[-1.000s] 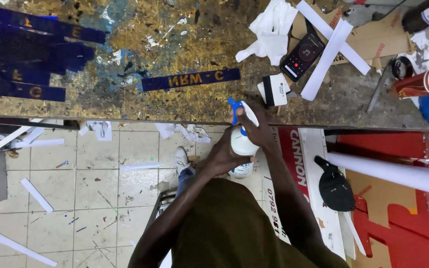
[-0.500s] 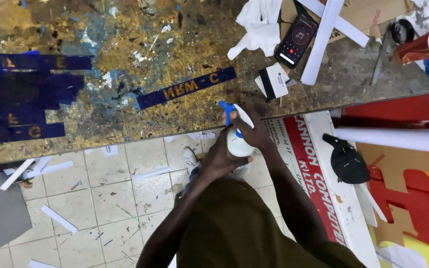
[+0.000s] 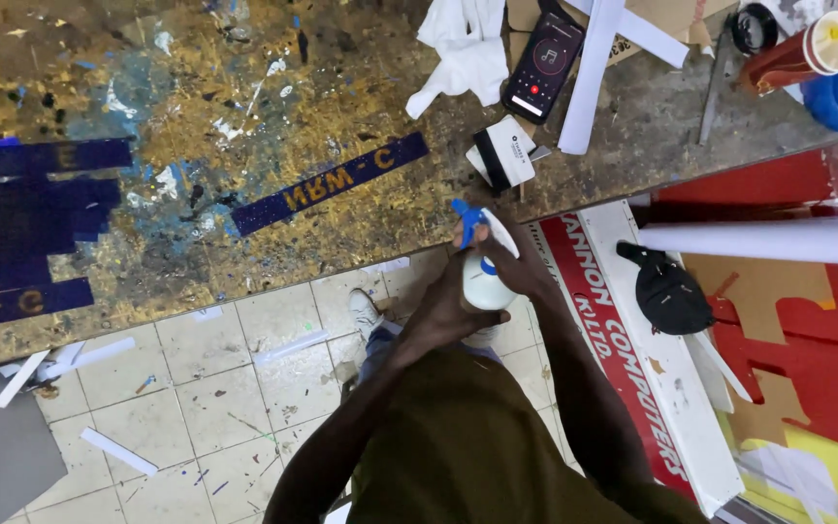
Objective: The person handles a white paper strip and a blue sticker on a cluttered workbench. They wipe the sticker with a white cloth, then pick up a spray bottle and apply liquid to the paper strip before placing it on the sticker.
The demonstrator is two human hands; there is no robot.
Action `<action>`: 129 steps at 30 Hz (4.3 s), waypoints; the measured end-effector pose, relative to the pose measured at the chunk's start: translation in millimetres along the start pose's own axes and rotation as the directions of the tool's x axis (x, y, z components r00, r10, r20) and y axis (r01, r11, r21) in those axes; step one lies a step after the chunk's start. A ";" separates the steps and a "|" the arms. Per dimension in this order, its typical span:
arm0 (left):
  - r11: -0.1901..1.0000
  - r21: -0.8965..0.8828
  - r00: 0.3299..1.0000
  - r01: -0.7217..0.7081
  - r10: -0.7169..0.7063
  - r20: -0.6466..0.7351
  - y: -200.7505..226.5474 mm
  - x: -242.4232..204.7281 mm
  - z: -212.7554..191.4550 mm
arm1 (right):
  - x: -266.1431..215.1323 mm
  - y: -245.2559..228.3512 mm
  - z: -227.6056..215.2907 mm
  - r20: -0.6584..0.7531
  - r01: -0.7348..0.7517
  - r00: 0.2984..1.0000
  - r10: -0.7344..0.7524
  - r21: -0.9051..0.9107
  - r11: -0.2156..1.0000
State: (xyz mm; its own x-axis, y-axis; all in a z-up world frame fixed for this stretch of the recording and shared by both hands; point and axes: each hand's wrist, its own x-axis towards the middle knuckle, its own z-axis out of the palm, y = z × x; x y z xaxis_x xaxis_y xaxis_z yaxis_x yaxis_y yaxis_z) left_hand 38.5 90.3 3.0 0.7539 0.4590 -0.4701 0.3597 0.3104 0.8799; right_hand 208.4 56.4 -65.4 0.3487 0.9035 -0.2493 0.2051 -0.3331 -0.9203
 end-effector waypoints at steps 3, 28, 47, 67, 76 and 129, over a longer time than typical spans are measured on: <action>0.999 0.025 0.998 0.048 -0.047 -0.030 -6.8 2.1 11.0 | 3.6 17.3 -9.5 0.073 0.082 0.994 -0.084 0.037 0.996; 0.592 0.784 0.614 -0.187 0.693 -0.377 38.2 325.3 108.1 | 83.7 -15.6 -353.4 -0.451 0.684 0.547 -0.706 -0.246 0.687; 0.884 0.377 0.496 -0.277 0.468 -0.732 61.9 311.4 114.2 | 7.7 84.0 -260.0 -0.347 0.637 0.660 -0.667 -0.213 0.741; 0.767 -0.110 0.756 -0.632 0.580 -0.302 27.9 168.4 129.7 | 47.5 18.6 -226.8 -0.017 0.120 0.988 -0.152 0.703 0.701; 0.618 -0.316 0.683 -0.720 0.550 -0.481 57.8 104.0 89.4 | -17.3 3.0 -174.4 0.326 0.351 0.816 -0.477 0.376 0.858; 0.654 0.029 0.446 -0.756 0.547 -0.708 1.6 -35.1 129.7 | -27.9 -98.1 -142.1 0.725 0.444 0.348 -0.594 0.431 0.786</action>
State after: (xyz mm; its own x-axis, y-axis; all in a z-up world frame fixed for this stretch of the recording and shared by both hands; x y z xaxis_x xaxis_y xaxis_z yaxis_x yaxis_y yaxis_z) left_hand 83.9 -33.3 29.8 0.1439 0.9641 0.2230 -0.3187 -0.1682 0.9328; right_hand 308.4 25.6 74.6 -0.6637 0.7079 0.2417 -0.0785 0.2554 -0.9637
